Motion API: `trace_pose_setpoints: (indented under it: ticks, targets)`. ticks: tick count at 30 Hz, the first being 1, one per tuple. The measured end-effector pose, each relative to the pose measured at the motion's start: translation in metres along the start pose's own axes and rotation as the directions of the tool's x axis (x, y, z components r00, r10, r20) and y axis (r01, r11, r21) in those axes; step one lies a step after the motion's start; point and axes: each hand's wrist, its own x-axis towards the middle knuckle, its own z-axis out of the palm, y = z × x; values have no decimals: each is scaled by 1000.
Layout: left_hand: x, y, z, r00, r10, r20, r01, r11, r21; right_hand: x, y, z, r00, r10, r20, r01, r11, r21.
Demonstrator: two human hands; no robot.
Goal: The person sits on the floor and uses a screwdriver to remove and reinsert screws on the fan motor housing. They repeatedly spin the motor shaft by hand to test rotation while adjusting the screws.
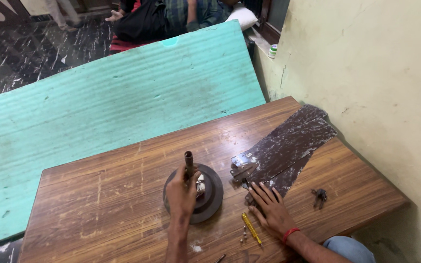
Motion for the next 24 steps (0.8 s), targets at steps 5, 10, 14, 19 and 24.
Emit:
trace_pose_setpoints:
  ticks: [5, 10, 14, 19, 24]
  targets:
    - [-8, 13, -9, 992, -72, -103, 61, 992, -108, 0, -1, -1, 1000, -4, -3, 4, 1000, -6]
    - [-9, 16, -5, 986, -61, -152, 53, 997, -56, 0, 3, 3, 1000, -3, 7, 3, 1000, -23]
    - [-9, 14, 14, 987, 51, -151, -78, 980, -183, 0, 7, 10, 999, -26, -23, 24, 999, -47]
    - [-5, 4, 21, 998, -53, 20, 56, 987, -150, 0, 7, 10, 1000, -21, -6, 21, 999, -42]
    - [-5, -7, 7, 991, 53, -125, -69, 989, -134, -1, 2, 3, 1000, -2, 15, 3, 1000, -29]
